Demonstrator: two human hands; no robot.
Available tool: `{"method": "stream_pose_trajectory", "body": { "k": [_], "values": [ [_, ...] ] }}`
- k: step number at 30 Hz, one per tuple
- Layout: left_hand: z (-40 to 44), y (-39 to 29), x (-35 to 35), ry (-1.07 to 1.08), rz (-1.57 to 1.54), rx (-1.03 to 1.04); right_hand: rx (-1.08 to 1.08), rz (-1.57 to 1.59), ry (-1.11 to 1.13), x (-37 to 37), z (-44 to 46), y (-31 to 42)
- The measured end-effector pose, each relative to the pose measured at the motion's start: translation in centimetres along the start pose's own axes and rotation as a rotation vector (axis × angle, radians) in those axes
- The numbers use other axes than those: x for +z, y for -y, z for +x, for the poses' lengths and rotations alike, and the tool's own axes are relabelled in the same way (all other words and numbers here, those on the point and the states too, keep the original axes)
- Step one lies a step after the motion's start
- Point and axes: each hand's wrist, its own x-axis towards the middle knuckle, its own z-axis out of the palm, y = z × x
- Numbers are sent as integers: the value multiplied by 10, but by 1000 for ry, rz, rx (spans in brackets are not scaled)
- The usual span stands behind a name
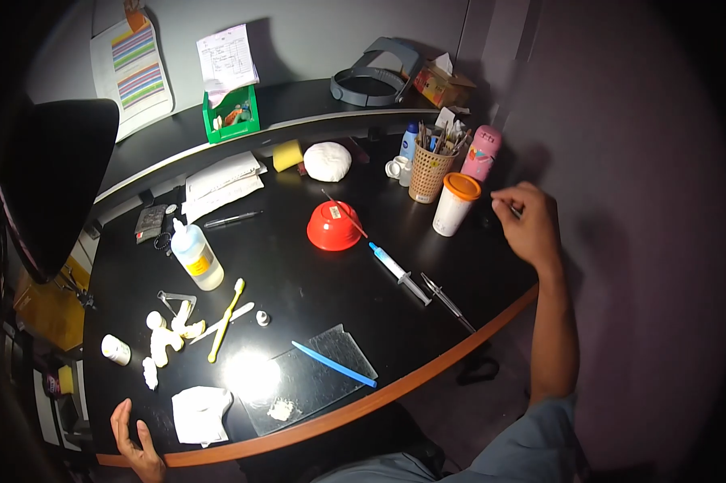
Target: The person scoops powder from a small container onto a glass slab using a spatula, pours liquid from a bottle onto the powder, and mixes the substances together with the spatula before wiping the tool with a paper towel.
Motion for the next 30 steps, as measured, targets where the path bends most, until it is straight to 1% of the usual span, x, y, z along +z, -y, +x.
{"method": "stream_pose_trajectory", "body": {
  "k": [2,3,6,9,12,15,17,19,20,21,25,27,30],
  "values": [
    [-5,3,-1,23,-16,-83,-82,-130,5,5,37,-19],
    [-8,5,-1,34,-22,-127,-50,-192,10,9,55,-23],
    [-3,-4,2,0,22,-114,-63,-238,54,32,111,-45],
    [-1,-8,4,-7,78,-124,43,-129,158,65,155,-44],
    [1,-10,7,-19,100,-120,39,-247,257,104,184,-41],
    [1,-9,8,-35,118,-125,58,-455,433,133,198,-39],
    [0,-9,7,-48,125,-142,49,-603,463,160,207,-57],
    [-13,6,7,-4,79,-227,102,-537,368,181,209,-83],
    [-16,9,8,15,55,-270,141,-529,363,181,208,-80],
    [-17,10,12,-41,47,-245,170,-504,355,180,206,-78],
    [-17,7,12,-26,28,-269,256,-538,392,172,206,-60],
    [-15,5,12,-41,41,-279,176,-622,338,170,213,-63],
    [-13,2,13,-45,40,-279,148,-664,290,157,227,-77]
  ]
}}
